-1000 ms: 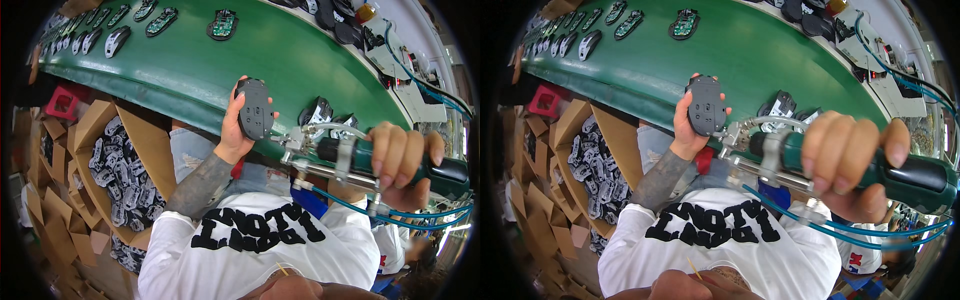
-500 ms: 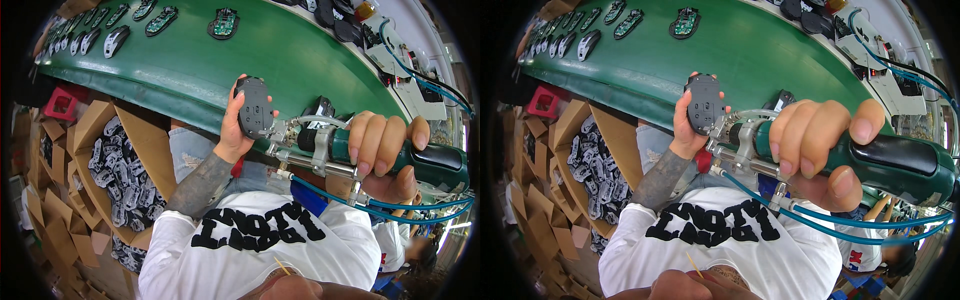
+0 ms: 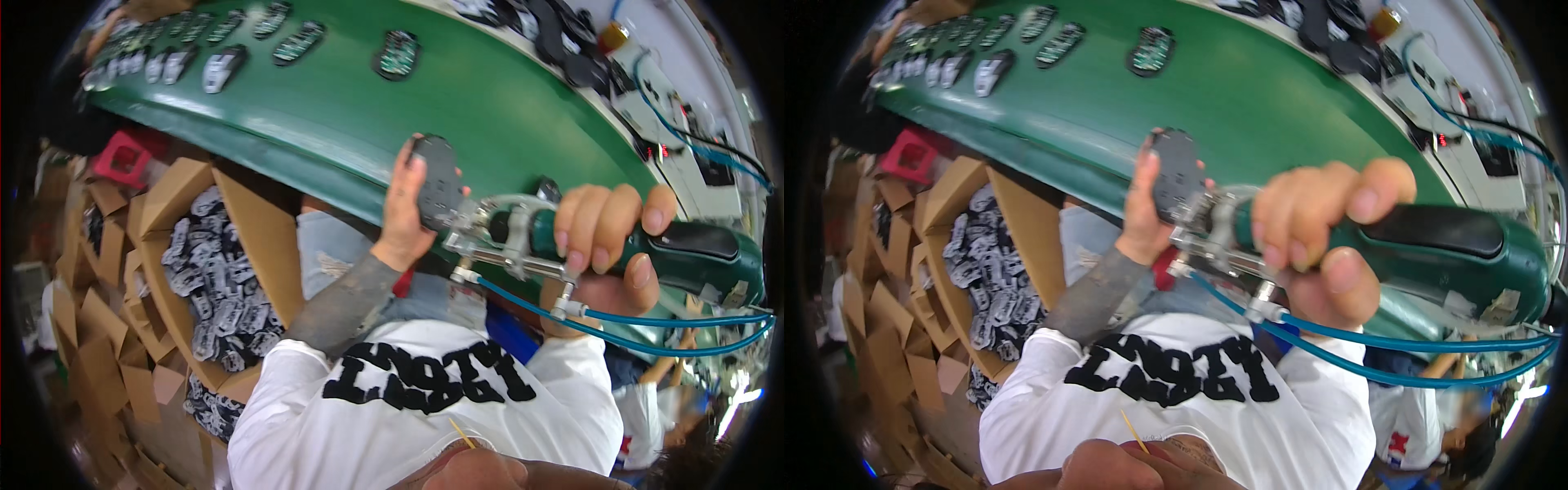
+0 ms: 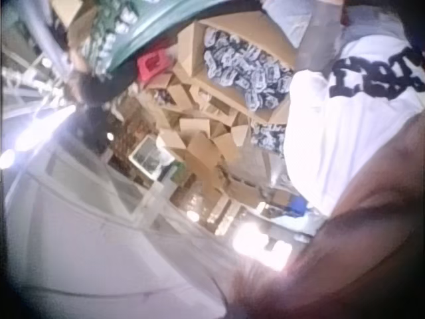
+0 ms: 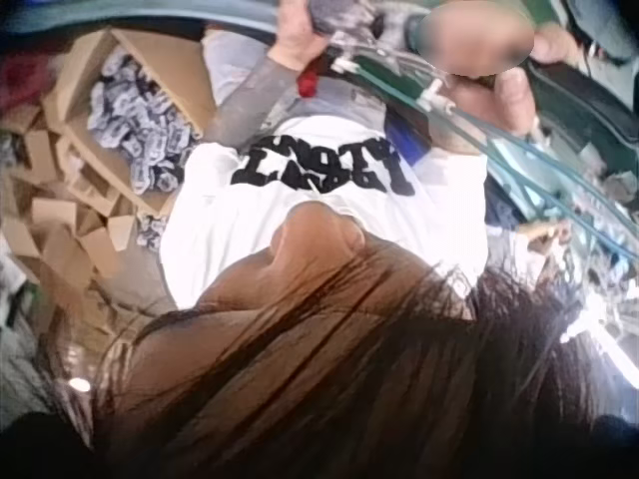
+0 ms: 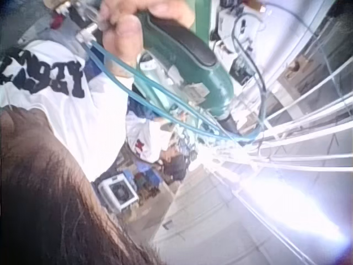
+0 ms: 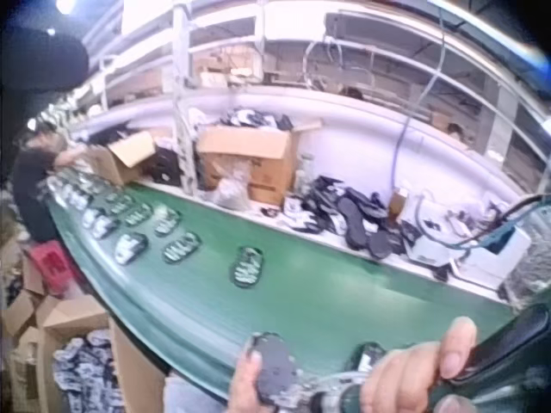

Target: The recorder is using a pneumatic screwdriver to fasten components onto the base of computer mice on a conveyor belt assembly line.

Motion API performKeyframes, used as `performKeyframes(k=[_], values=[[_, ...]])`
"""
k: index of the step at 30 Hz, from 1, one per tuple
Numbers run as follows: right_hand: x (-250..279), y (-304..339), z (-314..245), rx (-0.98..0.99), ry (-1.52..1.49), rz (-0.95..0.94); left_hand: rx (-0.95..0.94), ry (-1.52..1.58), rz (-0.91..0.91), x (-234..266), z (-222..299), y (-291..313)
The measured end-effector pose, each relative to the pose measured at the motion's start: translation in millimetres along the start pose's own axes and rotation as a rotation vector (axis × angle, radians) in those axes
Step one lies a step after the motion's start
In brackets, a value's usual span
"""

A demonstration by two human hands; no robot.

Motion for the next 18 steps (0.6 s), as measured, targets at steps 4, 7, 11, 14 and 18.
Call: performKeyframes(k=[4, 7, 11, 14, 18], values=[[27, -2, -35, 0.043, 0.031, 0.030, 0.052, -0.364, -0.132, -11, -23, -20], [64, -1, -72, 0.055, 0.037, -0.064, -0.340, -0.884, -0.454, -31, -7, -45], [100, 1, -83, 0.108, 0.136, 0.084, -0.313, -1.100, -0.654, -38, -20, -55], [113, -5, -78, 0.041, 0.187, 0.106, -0.239, -1.266, -0.685, -28, -13, -60], [116, -8, -65, 0.078, 0.194, 0.126, -0.266, -1.596, -0.701, -18, -10, -68]])
Point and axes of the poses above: each hand's wrist, its own y-axis away from the middle knuckle, its own x-axis out of the back of the hand, z = x × y, the point moved 7 cm from there along -y, towards the middle knuckle, and after that the axes turned 8 degrees about -x, right-handed, at the moved point
